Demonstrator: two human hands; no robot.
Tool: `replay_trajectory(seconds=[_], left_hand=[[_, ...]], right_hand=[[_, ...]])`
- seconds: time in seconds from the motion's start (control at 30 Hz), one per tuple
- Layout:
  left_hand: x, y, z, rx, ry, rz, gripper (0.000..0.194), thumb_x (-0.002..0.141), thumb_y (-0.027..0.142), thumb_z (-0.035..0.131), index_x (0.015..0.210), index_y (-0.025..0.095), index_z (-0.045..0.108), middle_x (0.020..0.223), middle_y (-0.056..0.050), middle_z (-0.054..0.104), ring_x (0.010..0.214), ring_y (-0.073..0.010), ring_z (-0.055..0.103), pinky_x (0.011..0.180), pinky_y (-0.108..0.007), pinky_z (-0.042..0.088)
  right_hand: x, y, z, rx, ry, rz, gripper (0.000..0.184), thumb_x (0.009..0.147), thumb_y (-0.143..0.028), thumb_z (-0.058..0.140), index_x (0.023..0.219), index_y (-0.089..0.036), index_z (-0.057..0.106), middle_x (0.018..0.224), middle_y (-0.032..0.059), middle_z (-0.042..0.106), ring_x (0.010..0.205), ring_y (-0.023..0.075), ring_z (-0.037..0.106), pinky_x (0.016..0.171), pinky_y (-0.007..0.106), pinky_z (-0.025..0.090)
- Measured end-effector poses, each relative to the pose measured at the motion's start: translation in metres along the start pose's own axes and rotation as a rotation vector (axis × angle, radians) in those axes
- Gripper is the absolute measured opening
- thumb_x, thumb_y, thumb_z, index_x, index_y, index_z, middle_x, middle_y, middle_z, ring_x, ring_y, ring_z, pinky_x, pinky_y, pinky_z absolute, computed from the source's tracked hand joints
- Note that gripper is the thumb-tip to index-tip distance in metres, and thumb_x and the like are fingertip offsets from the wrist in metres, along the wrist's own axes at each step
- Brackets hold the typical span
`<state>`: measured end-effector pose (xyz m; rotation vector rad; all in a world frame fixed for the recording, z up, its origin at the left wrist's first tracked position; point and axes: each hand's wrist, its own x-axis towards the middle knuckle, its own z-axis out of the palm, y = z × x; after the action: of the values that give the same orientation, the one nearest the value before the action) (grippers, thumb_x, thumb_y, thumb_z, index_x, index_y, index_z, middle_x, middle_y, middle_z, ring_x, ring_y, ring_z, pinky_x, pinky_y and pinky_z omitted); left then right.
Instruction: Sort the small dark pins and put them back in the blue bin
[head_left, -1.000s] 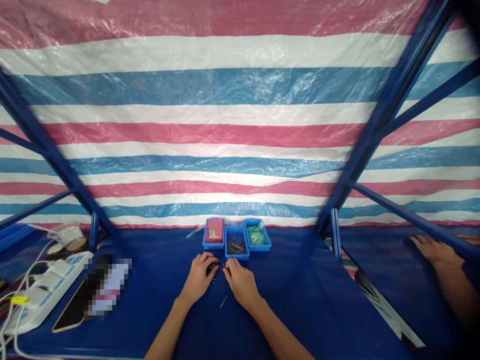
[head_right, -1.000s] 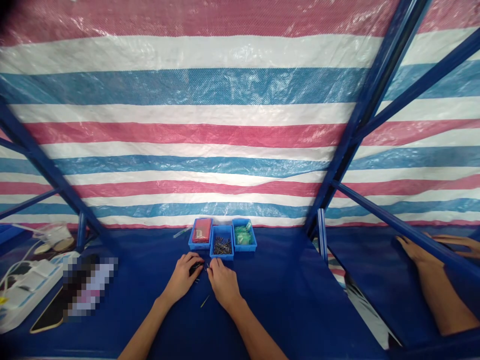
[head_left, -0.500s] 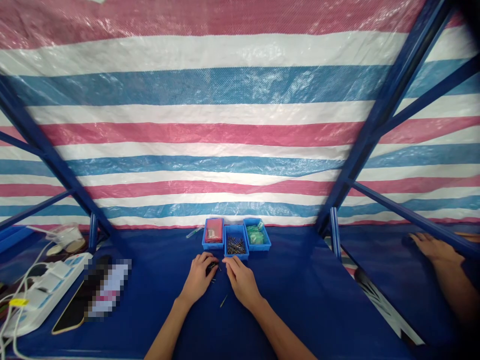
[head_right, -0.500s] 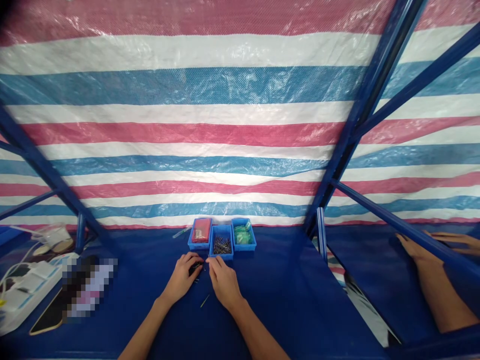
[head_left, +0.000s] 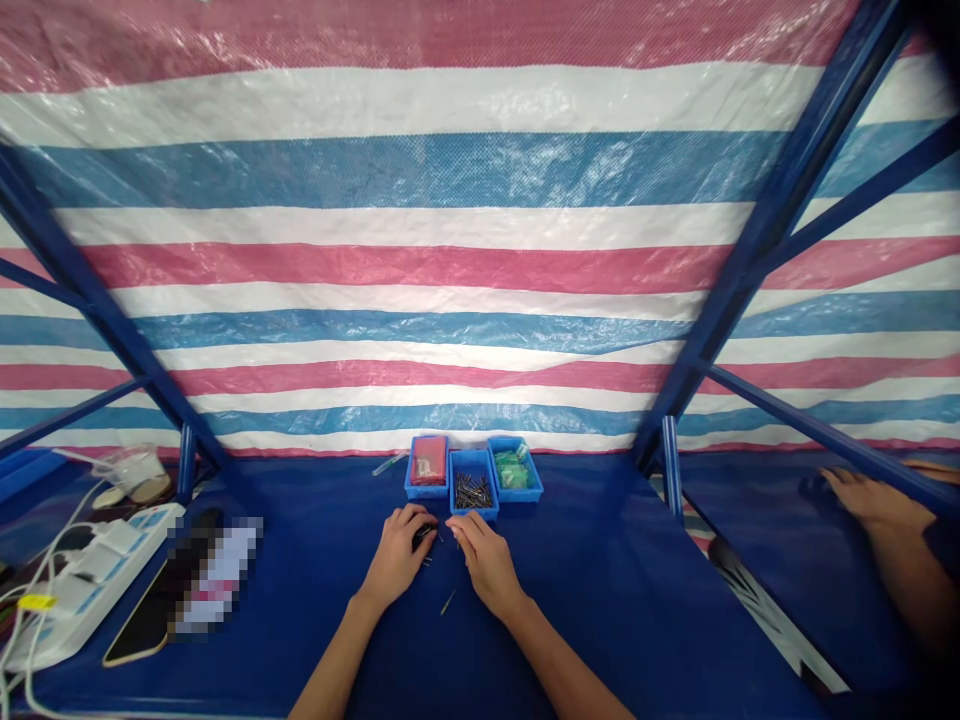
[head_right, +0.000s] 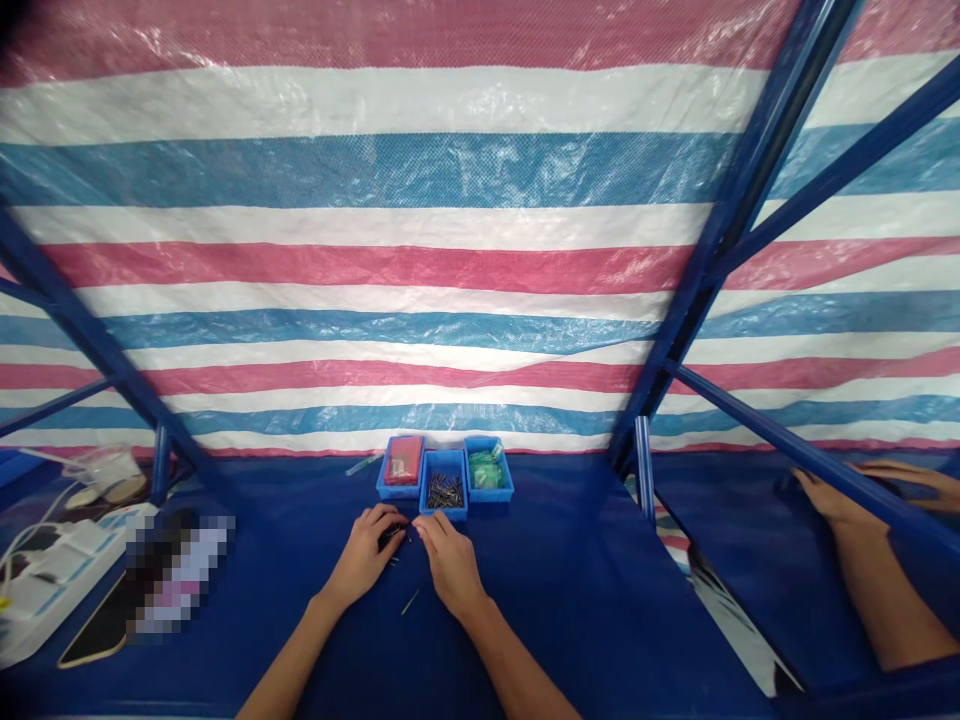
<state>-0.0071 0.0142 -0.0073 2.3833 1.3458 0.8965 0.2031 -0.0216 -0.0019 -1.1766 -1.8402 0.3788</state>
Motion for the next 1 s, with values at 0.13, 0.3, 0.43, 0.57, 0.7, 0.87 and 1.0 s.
replay_trajectory(seconds=[0.13, 0.3, 0.43, 0.57, 0.7, 0.87, 1.0], left_hand=[[0.0, 0.002, -0.001, -0.009, -0.006, 0.0, 0.019, 0.104, 0.032, 0.055, 0.115, 0.03, 0.07, 0.119, -0.005, 0.066, 0.108, -0.0256, 0.061, 0.096, -0.045, 0.048], [0.0, 0.003, -0.001, -0.007, 0.004, 0.001, 0.02, 0.104, 0.033, 0.054, 0.114, 0.03, 0.071, 0.119, -0.006, 0.066, 0.108, -0.0263, 0.061, 0.096, -0.046, 0.049], [0.0, 0.001, -0.001, -0.014, 0.005, 0.0, 0.021, 0.105, 0.034, 0.053, 0.114, 0.03, 0.072, 0.119, -0.006, 0.066, 0.107, -0.0265, 0.061, 0.096, -0.047, 0.049], [0.0, 0.001, -0.002, -0.019, 0.003, 0.001, 0.023, 0.105, 0.036, 0.052, 0.114, 0.029, 0.072, 0.119, -0.007, 0.066, 0.107, -0.0266, 0.061, 0.096, -0.047, 0.049], [-0.001, 0.002, -0.002, -0.027, 0.001, -0.002, 0.023, 0.105, 0.037, 0.052, 0.115, 0.029, 0.071, 0.119, -0.007, 0.066, 0.108, -0.0266, 0.061, 0.097, -0.047, 0.049], [-0.001, 0.003, -0.003, -0.019, 0.001, -0.003, 0.022, 0.105, 0.036, 0.053, 0.114, 0.03, 0.072, 0.119, -0.006, 0.066, 0.109, -0.0266, 0.062, 0.097, -0.047, 0.049], [-0.001, 0.003, -0.003, -0.013, 0.005, -0.004, 0.021, 0.105, 0.036, 0.053, 0.113, 0.03, 0.072, 0.118, -0.006, 0.066, 0.108, -0.0263, 0.062, 0.097, -0.046, 0.05]], right_hand=[[-0.001, 0.005, 0.003, 0.037, 0.027, 0.07, 0.029, 0.11, -0.033, 0.04, 0.103, -0.026, 0.067, 0.091, 0.0011, 0.07, 0.078, 0.0169, 0.067, 0.075, 0.026, 0.051], [-0.003, 0.007, 0.005, 0.1, 0.036, 0.182, 0.024, 0.108, -0.042, 0.049, 0.097, -0.025, 0.063, 0.081, -0.0016, 0.07, 0.071, 0.0175, 0.067, 0.07, 0.025, 0.049], [-0.004, 0.008, 0.007, 0.091, 0.045, 0.223, 0.028, 0.106, -0.048, 0.051, 0.093, -0.025, 0.06, 0.069, -0.004, 0.063, 0.06, 0.0168, 0.061, 0.063, 0.026, 0.046], [-0.005, 0.01, 0.009, 0.132, 0.04, 0.262, 0.029, 0.107, -0.05, 0.05, 0.094, -0.025, 0.059, 0.068, -0.0049, 0.063, 0.058, 0.0159, 0.06, 0.061, 0.025, 0.046], [-0.004, 0.012, 0.009, 0.11, 0.062, 0.208, 0.029, 0.106, -0.049, 0.052, 0.092, -0.025, 0.061, 0.074, -0.0032, 0.066, 0.065, 0.0163, 0.063, 0.066, 0.025, 0.048], [-0.001, 0.011, 0.008, 0.067, 0.09, 0.126, 0.028, 0.109, -0.043, 0.045, 0.103, -0.025, 0.066, 0.091, 0.0015, 0.071, 0.079, 0.0183, 0.068, 0.076, 0.027, 0.053], [0.0, 0.009, 0.005, 0.059, 0.091, 0.098, 0.032, 0.111, -0.035, 0.037, 0.12, -0.026, 0.066, 0.104, 0.0047, 0.071, 0.089, 0.0185, 0.071, 0.081, 0.028, 0.057]])
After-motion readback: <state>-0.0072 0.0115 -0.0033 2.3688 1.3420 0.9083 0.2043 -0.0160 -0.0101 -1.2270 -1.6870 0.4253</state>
